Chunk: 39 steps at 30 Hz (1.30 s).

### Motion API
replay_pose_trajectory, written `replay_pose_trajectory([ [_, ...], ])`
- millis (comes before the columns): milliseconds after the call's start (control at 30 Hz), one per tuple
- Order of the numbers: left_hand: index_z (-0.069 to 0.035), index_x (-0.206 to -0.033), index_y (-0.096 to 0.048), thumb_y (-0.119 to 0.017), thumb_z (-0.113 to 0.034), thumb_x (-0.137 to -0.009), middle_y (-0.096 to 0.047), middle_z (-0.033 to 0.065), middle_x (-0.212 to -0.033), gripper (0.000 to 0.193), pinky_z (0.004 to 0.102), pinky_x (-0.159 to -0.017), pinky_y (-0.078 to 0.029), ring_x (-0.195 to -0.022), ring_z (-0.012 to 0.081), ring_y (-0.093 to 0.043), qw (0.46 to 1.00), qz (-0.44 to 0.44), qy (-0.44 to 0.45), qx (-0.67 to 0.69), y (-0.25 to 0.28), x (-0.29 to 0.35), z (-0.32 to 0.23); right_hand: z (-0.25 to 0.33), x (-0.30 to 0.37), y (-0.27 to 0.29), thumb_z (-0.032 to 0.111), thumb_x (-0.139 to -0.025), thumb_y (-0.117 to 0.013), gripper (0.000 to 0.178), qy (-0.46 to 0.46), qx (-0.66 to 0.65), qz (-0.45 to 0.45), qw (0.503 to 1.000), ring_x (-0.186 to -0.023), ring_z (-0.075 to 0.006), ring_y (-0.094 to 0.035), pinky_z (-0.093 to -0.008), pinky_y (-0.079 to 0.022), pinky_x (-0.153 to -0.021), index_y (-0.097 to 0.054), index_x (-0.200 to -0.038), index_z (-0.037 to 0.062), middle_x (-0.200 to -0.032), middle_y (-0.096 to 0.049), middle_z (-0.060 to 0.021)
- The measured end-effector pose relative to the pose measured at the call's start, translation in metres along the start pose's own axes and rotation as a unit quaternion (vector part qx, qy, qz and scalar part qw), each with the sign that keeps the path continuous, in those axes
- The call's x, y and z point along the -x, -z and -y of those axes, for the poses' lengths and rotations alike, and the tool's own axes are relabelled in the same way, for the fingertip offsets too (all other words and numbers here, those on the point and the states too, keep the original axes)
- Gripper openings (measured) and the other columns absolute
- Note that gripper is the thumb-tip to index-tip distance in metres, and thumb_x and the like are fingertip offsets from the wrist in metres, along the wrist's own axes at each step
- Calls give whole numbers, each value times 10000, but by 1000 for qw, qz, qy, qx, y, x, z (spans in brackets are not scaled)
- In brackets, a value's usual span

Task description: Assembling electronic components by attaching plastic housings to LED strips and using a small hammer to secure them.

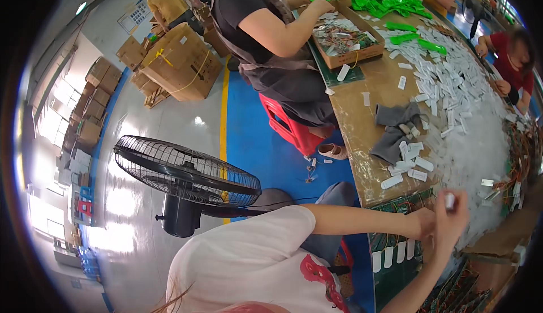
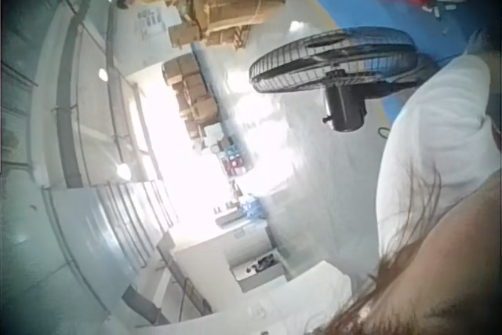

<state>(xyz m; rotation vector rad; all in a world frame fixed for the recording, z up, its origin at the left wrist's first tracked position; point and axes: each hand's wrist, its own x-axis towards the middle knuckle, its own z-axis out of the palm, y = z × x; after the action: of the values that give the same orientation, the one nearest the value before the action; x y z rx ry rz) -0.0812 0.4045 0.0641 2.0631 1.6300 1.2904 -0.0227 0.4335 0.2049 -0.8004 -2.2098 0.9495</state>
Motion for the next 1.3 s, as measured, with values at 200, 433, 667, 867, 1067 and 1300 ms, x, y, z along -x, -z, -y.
replay_pose_trajectory([
  [200,-60,-878,-730,-712,-79,-746,-700,154,-849,135,463,-724,-536,-864,364,-694,995,-2,90,53,22,7,-1,-45,85,55,145,-820,-832,355,-69,12,-37,997,-702,-81,-385,-230,-332,-621,-501,-904,51,-768,-415,46],
  [433,-58,-880,-734,-658,-158,-699,-712,171,-851,221,468,-748,-548,-835,358,-696,980,57,191,1,62,-8,-6,-67,122,36,119,-772,-828,359,-99,126,-27,987,-941,-303,-674,-373,-530,-849,-702,-1093,20,-1040,-700,-157],
  [667,-57,-978,-726,-682,-163,-874,-716,143,-906,154,440,-766,-529,-857,349,-685,975,-17,205,81,92,8,-6,-39,98,28,198,-752,-858,353,-62,158,-66,983,-716,-235,-616,-347,-508,-662,-697,-1021,37,-883,-616,-85],
  [867,-84,-1153,-724,-807,-150,-798,-715,91,-912,370,342,-703,-534,-767,211,-688,972,59,136,183,94,4,-41,-43,108,32,172,-696,-894,388,-79,103,-86,988,-694,-191,-603,-314,-500,-640,-708,-1004,26,-843,-621,-70],
  [1067,28,-1139,-705,-782,-102,-852,-767,103,-974,324,261,-695,-558,-849,135,-723,891,116,265,351,94,10,-43,-40,105,35,258,-698,-899,406,-118,3,-20,993,-679,-201,-611,-343,-502,-640,-746,-1012,51,-803,-662,-85],
  [1300,52,-1177,-687,-743,-7,-881,-755,125,-1010,307,261,-706,-599,-837,144,-722,847,37,311,429,92,21,-47,-34,98,27,196,-724,-898,370,-131,30,-87,987,-636,-116,-577,-273,-486,-601,-771,-1042,56,-790,-689,-44],
])
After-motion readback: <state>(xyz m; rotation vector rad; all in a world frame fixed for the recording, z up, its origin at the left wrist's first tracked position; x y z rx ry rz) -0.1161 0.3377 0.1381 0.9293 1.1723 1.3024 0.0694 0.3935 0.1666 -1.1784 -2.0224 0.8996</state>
